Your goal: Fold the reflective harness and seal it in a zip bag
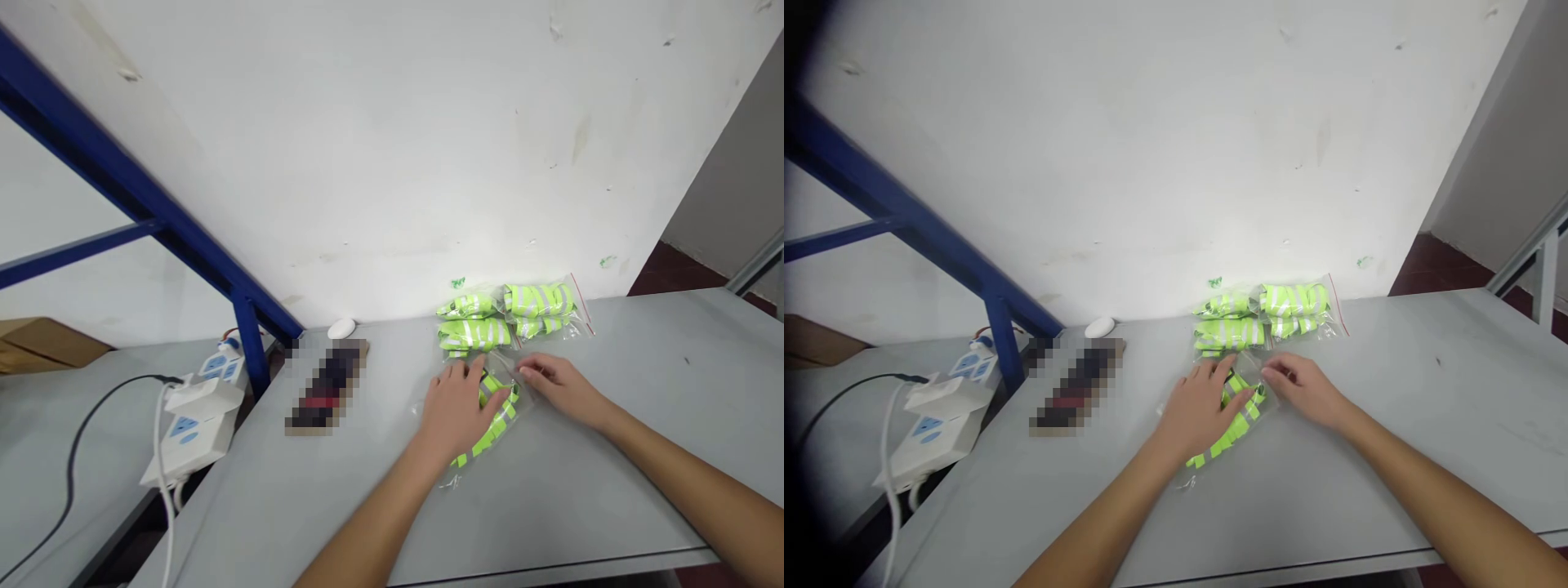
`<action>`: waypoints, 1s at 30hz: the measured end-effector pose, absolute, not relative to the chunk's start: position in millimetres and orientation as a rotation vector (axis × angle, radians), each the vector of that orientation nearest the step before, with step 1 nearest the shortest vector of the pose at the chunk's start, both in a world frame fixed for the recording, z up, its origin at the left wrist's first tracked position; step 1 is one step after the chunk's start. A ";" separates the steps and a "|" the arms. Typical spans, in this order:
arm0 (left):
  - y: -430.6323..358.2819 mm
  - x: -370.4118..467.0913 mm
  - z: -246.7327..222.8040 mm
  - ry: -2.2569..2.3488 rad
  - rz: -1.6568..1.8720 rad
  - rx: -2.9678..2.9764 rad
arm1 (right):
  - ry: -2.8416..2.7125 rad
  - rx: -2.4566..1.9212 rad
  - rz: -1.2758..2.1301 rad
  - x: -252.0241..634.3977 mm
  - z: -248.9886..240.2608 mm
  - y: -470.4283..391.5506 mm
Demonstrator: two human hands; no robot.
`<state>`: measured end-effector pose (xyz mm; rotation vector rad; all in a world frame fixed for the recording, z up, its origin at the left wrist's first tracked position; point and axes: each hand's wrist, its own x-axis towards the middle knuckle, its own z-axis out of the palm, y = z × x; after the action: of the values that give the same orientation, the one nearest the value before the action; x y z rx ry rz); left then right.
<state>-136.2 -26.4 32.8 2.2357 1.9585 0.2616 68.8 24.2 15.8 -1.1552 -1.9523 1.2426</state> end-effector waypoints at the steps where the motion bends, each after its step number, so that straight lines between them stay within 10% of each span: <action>1: -24.5 -137.0 29.4 1.938 0.259 2.216 | -2.013 -1.135 1.239 64.3 16.9 19.3; 30: -35.8 -118.8 19.0 1.929 0.036 2.357 | -2.104 -1.031 1.446 58.3 20.1 10.3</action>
<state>-118.8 -35.8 19.0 2.3567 1.9287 0.0357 58.3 10.3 20.1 -1.0308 -2.1036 1.4462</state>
